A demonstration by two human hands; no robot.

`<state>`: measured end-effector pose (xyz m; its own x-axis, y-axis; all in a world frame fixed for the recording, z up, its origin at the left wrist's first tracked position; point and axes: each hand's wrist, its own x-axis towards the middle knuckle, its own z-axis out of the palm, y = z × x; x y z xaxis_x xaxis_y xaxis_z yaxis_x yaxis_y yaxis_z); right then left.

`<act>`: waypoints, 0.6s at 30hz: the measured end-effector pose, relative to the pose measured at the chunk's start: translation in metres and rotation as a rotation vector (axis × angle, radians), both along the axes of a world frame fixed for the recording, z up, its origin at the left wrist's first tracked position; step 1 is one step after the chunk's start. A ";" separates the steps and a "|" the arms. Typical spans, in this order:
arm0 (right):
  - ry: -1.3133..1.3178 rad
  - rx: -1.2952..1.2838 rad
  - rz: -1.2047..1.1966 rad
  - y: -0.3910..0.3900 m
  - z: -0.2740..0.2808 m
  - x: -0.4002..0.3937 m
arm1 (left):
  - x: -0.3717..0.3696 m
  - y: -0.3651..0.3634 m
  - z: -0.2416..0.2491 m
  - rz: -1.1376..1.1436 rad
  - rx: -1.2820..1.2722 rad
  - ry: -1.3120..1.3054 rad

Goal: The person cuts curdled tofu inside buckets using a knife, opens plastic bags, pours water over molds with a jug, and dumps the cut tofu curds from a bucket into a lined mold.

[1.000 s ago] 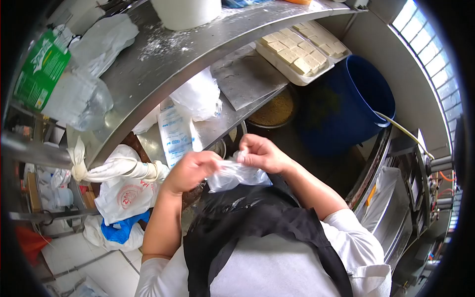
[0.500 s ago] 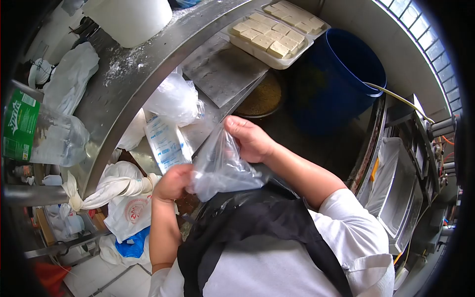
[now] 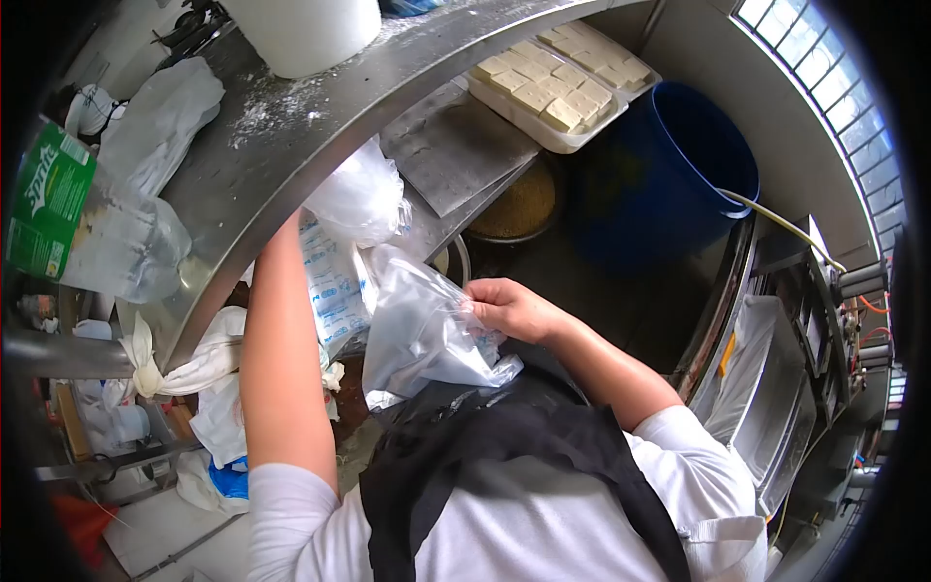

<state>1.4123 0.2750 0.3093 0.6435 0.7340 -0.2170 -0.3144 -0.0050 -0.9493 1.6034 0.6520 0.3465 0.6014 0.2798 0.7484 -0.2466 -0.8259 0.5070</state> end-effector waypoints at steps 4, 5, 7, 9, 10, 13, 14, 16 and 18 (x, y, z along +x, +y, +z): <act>0.037 -0.127 -0.089 -0.019 0.009 -0.016 | 0.037 -0.013 -0.037 -0.047 0.256 0.176; 0.051 -0.139 -0.096 -0.024 0.007 -0.018 | 0.041 -0.018 -0.043 -0.069 0.300 0.190; 0.081 -0.123 -0.170 -0.033 0.003 -0.025 | 0.037 -0.033 -0.037 -0.108 0.329 0.178; 0.112 -0.081 -0.234 -0.040 -0.012 -0.032 | 0.000 -0.059 -0.001 -0.183 0.194 0.213; 0.140 -0.040 -0.297 -0.043 -0.017 -0.033 | -0.022 -0.074 0.014 -0.255 0.057 0.244; 0.164 -0.045 -0.322 -0.048 -0.007 -0.030 | -0.046 -0.094 0.011 -0.206 0.024 -0.013; 0.163 -0.063 -0.319 -0.049 -0.002 -0.027 | -0.044 -0.090 0.004 -0.212 -0.011 0.028; 0.139 -0.052 -0.320 -0.047 -0.001 -0.022 | -0.049 -0.090 0.007 -0.223 -0.043 0.068; 0.107 -0.053 -0.310 -0.045 -0.001 -0.015 | -0.054 -0.090 0.013 -0.226 -0.077 0.098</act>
<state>1.3972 0.2302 0.3082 0.8061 0.4926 -0.3280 -0.4064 0.0579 -0.9118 1.5497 0.5622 0.3591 0.7236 0.1840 0.6653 -0.3671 -0.7135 0.5967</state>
